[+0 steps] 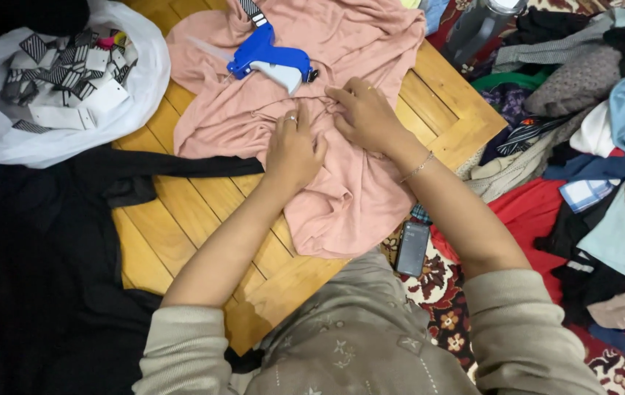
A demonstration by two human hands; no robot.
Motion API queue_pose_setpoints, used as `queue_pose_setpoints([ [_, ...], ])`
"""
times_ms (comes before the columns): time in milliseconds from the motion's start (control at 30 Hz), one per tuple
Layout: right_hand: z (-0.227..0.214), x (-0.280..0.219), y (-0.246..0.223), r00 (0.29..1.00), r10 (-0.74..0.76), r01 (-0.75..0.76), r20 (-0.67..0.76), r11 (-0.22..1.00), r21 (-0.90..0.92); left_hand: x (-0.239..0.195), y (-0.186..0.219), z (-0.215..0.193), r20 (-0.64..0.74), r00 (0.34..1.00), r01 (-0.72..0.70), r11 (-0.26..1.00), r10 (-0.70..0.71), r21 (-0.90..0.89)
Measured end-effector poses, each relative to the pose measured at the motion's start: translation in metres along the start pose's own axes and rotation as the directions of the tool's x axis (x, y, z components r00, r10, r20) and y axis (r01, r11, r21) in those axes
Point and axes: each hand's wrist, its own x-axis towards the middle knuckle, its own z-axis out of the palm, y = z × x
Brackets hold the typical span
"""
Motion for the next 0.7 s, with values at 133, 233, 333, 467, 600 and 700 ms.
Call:
queue_pose_setpoints([
  [133, -0.016, 0.012, -0.021, 0.991, -0.096, 0.090, -0.098, 0.994, -0.058, 0.003, 0.005, -0.012, -0.001, 0.999, -0.033, 0.992, 0.033, 0.122],
  [233, -0.008, 0.023, -0.018, 0.989, -0.126, 0.130, -0.077, 0.990, 0.050, 0.004, 0.001, -0.022, -0.075, 0.996, -0.041, 0.988, 0.053, 0.152],
  [333, 0.004, 0.038, -0.013, 0.999, -0.045, 0.044, -0.018, 0.997, -0.059, 0.001, -0.013, -0.019, -0.045, 0.996, -0.068, 0.990, 0.075, 0.124],
  [467, 0.002, 0.060, -0.008, 1.000, 0.017, -0.017, -0.011, 0.998, 0.055, 0.004, -0.029, -0.026, -0.069, 0.994, -0.078, 0.991, 0.085, 0.110],
  [600, 0.008, 0.085, -0.001, 0.980, 0.114, -0.068, -0.162, 0.961, 0.266, 0.022, -0.057, -0.034, -0.276, 0.961, -0.055, 0.995, 0.029, -0.086],
  [700, 0.008, 0.098, 0.017, 0.947, 0.019, 0.046, -0.321, 0.980, 0.194, 0.043, -0.089, -0.041, -0.442, 0.896, -0.024, 0.988, -0.048, -0.156],
])
